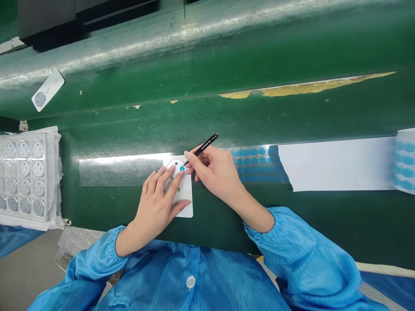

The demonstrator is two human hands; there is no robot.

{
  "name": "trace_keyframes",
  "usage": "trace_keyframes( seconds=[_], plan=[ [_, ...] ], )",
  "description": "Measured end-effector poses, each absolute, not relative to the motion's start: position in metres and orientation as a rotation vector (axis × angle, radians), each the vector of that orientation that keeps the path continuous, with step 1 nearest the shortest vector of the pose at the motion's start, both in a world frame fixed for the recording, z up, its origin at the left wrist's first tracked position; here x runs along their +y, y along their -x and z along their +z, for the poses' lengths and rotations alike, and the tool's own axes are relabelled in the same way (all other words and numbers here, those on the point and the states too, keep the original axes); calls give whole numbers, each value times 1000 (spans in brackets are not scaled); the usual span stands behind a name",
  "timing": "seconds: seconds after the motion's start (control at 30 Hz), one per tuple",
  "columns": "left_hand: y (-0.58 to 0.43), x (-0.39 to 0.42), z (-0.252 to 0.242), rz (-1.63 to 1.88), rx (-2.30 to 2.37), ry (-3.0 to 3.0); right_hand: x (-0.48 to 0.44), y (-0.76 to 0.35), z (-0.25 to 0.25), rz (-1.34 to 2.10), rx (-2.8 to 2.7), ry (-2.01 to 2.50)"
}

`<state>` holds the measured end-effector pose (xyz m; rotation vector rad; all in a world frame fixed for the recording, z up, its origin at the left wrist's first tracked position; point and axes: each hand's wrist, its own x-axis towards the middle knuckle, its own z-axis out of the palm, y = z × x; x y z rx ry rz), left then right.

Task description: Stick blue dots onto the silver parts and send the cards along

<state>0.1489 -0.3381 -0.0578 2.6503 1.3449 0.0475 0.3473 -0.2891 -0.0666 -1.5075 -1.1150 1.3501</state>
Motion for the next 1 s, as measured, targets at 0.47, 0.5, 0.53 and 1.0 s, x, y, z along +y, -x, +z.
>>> trace_keyframes(
  seconds=[0.47,0.5,0.53,1.0],
  plan=[
    [-166,-329,-39,-411,1336,-2776,-285,-350,-67,1372,-953,1325],
    [-166,-329,-39,-422,1334,-2777,-285,-350,-67,1370,-955,1320],
    [-166,-328,-38,-432,1332,-2777,-285,-349,-67,1369,-954,1315],
    [-161,-330,-43,-320,1386,-2811,-287,-350,-73,1383,-963,1263]
  ],
)
